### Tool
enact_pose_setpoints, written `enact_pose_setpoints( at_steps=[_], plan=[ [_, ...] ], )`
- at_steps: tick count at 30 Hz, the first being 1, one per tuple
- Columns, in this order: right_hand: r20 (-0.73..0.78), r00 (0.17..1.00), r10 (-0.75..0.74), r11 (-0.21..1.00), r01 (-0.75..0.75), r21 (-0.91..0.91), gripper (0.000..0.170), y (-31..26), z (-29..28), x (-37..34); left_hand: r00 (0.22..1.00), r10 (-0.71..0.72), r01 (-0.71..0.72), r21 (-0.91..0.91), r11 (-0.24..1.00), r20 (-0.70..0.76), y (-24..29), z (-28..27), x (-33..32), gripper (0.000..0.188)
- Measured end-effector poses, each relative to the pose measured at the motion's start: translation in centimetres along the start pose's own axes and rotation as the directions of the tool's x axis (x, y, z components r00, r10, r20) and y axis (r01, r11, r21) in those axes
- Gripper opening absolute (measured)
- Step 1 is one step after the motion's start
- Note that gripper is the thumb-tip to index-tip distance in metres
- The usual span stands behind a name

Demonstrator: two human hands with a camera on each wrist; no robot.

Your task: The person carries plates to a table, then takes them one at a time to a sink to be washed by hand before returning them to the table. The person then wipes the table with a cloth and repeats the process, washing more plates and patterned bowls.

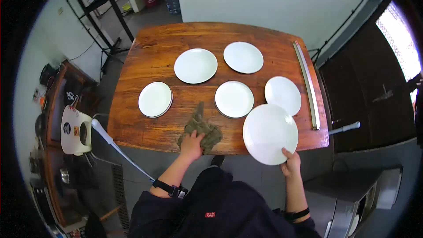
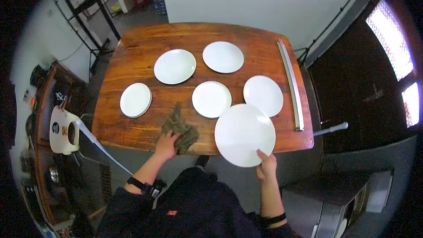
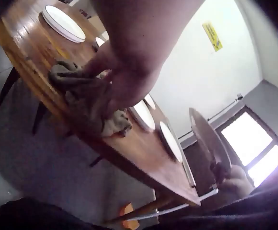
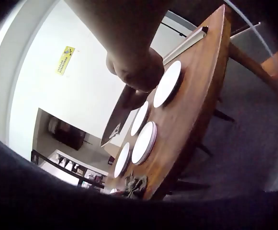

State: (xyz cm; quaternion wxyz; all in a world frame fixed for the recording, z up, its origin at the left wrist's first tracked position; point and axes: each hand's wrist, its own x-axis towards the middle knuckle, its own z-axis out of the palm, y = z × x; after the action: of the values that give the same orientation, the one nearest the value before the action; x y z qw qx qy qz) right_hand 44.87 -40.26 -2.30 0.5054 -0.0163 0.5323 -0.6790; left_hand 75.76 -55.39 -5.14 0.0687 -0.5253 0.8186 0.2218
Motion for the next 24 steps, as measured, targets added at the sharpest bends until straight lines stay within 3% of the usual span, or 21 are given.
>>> enact_pose_setpoints(
  at_steps=[3,6,9,12,18,22,24],
  plan=[
    [0.055,0.998,-0.025,1.0,0.024,0.017,0.038,0.4,-1.7,-0.4,0.994,-0.03,0.026,-0.04,0.999,-0.107,0.4,2.0,-0.1,0.06],
    [0.013,1.0,-0.023,1.0,0.023,-0.013,0.038,0.7,-1.9,-1.5,0.997,-0.049,0.048,-0.019,0.999,-0.055,0.4,1.5,-0.2,0.06],
    [0.063,0.998,-0.017,1.0,0.016,0.015,0.037,1.2,-1.4,-2.1,0.983,0.001,-0.009,-0.044,0.999,-0.184,0.3,0.2,-1.9,0.062],
    [0.082,0.997,-0.014,0.999,0.018,-0.044,0.037,1.3,-0.1,-1.3,0.965,-0.04,-0.003,-0.162,0.987,-0.259,-1.8,-0.7,-3.1,0.063],
    [0.203,0.979,0.019,0.989,0.012,-0.149,0.039,1.5,10.7,0.9,0.871,-0.157,0.016,-0.293,0.956,-0.466,-9.8,-3.1,-3.5,0.059],
    [0.378,0.925,0.031,0.981,0.044,-0.188,0.042,4.1,20.9,4.4,0.846,-0.249,0.057,-0.384,0.921,-0.471,-15.2,-6.4,-3.7,0.053],
    [0.467,0.88,0.085,0.971,0.031,-0.236,0.045,5.8,26.3,7.2,0.809,-0.235,-0.016,-0.42,0.907,-0.538,-18.3,-6.5,-3.2,0.052]
  ],
)
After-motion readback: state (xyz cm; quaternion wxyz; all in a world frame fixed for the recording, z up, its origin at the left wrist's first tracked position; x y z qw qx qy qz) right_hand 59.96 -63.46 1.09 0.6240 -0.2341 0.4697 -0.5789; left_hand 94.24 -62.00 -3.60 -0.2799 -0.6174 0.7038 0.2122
